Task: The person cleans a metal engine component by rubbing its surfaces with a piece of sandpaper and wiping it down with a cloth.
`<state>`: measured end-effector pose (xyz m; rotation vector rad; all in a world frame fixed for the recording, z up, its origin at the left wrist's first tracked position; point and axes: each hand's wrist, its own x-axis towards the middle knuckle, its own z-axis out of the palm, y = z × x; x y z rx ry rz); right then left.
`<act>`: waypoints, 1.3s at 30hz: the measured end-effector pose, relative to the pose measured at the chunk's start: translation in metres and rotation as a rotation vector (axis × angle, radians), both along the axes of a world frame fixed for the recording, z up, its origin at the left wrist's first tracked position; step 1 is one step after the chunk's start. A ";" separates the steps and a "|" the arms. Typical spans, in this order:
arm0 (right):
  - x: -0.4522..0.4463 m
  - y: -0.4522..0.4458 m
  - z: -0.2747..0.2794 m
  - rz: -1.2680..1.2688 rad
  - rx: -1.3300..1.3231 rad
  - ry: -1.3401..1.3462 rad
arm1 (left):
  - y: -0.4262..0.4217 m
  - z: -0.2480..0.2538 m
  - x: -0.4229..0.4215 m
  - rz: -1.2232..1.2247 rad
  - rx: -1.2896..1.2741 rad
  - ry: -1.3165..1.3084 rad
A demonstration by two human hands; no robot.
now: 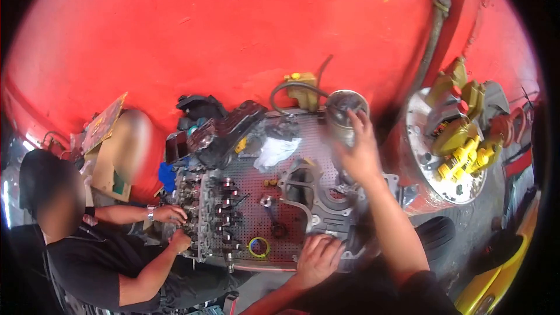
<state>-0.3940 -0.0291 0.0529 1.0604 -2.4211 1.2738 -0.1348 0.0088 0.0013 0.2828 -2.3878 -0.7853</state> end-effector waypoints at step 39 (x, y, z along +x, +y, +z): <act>-0.011 0.105 -0.043 -0.140 0.486 -0.088 | -0.134 0.002 -0.074 0.479 -0.279 -0.067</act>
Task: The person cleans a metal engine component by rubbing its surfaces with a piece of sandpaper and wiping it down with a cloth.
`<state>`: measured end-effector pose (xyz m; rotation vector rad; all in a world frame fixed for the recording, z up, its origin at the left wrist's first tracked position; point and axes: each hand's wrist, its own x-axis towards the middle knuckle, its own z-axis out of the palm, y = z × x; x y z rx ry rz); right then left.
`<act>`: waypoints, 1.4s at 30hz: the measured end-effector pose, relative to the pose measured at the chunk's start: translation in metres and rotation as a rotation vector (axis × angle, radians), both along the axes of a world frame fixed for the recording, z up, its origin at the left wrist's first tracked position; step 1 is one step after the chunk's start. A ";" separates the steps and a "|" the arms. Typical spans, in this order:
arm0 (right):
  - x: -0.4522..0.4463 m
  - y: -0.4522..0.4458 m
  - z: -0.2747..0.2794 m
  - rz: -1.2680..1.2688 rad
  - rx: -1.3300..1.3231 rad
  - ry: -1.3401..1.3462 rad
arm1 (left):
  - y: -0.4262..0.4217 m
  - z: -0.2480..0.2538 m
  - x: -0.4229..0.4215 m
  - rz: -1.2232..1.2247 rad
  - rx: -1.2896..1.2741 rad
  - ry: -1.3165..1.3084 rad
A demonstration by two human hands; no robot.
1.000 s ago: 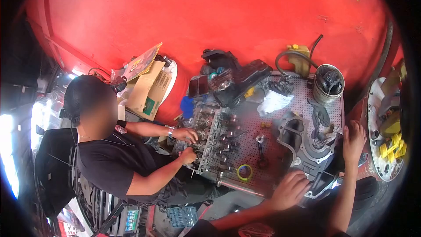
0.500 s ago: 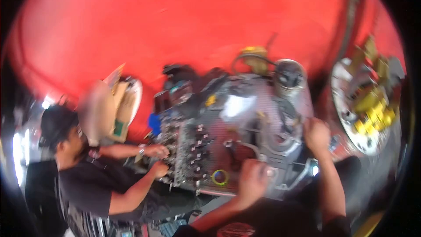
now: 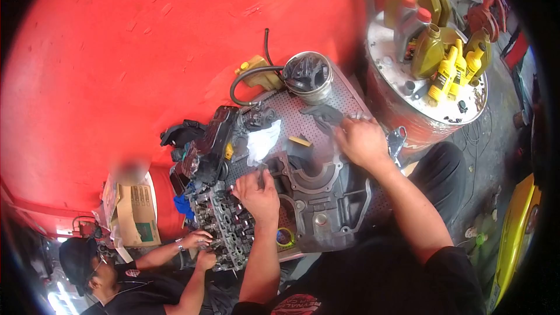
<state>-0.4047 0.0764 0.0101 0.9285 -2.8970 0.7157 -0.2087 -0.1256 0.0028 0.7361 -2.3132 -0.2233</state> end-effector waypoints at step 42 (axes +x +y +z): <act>0.000 0.005 -0.002 0.034 -0.046 -0.004 | -0.015 -0.001 -0.028 0.114 0.108 0.130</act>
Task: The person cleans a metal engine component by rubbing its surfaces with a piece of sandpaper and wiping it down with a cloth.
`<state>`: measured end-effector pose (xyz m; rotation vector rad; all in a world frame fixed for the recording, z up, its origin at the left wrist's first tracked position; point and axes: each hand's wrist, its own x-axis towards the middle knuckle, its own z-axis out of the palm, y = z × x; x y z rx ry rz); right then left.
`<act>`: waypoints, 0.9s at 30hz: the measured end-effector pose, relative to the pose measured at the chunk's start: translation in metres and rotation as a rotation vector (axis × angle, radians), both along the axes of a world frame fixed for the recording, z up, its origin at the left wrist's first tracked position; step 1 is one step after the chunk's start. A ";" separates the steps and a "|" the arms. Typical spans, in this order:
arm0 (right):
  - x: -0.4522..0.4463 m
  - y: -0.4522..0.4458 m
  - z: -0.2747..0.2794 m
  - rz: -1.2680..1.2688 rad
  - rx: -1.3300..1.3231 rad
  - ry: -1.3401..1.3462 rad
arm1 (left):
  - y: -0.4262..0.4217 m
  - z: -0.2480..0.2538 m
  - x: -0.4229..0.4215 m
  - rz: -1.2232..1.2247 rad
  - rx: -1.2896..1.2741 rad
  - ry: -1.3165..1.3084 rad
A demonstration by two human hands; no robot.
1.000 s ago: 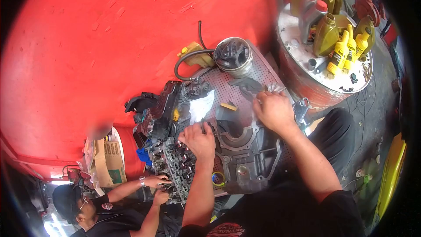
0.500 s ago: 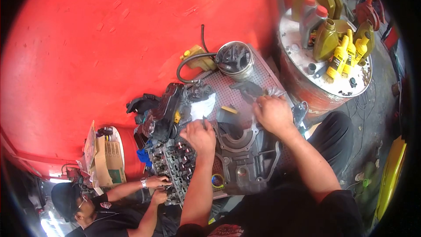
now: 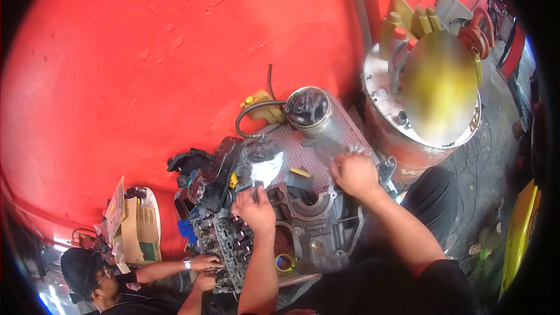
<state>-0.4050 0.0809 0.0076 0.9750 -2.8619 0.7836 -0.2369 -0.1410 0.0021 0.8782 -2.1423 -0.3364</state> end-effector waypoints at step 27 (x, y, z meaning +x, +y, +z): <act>-0.002 -0.003 0.004 -0.010 0.001 -0.061 | 0.054 0.011 0.043 -0.076 -0.228 -0.124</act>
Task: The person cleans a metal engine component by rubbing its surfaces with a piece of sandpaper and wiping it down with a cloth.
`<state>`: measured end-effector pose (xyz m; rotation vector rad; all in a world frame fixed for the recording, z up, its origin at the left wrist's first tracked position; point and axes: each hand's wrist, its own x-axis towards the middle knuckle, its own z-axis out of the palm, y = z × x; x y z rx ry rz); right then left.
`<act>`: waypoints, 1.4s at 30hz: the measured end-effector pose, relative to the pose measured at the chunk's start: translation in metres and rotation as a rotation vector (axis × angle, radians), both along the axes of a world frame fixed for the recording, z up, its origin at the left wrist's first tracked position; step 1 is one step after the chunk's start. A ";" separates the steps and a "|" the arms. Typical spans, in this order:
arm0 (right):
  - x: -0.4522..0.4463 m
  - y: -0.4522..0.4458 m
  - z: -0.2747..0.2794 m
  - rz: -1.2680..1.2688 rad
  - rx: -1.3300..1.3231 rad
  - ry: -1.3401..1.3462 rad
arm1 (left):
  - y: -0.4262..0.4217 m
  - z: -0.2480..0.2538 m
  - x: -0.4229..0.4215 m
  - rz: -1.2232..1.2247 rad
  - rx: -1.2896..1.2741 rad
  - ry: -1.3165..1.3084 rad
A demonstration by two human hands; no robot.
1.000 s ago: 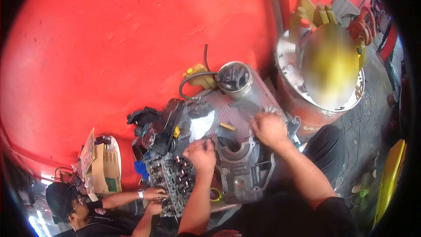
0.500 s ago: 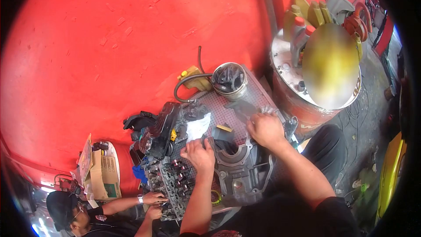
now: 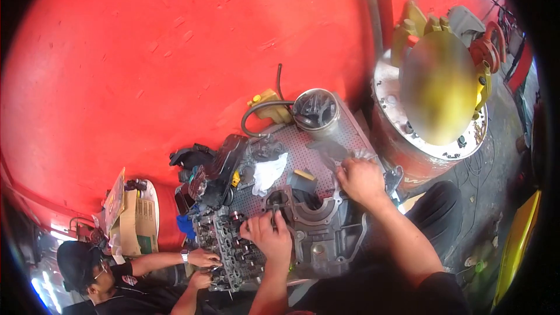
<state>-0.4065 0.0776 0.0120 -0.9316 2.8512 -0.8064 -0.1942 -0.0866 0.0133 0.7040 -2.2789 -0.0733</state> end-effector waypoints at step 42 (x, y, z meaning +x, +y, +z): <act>0.006 -0.004 0.007 0.051 0.026 0.085 | 0.102 -0.010 0.052 -0.518 0.370 0.115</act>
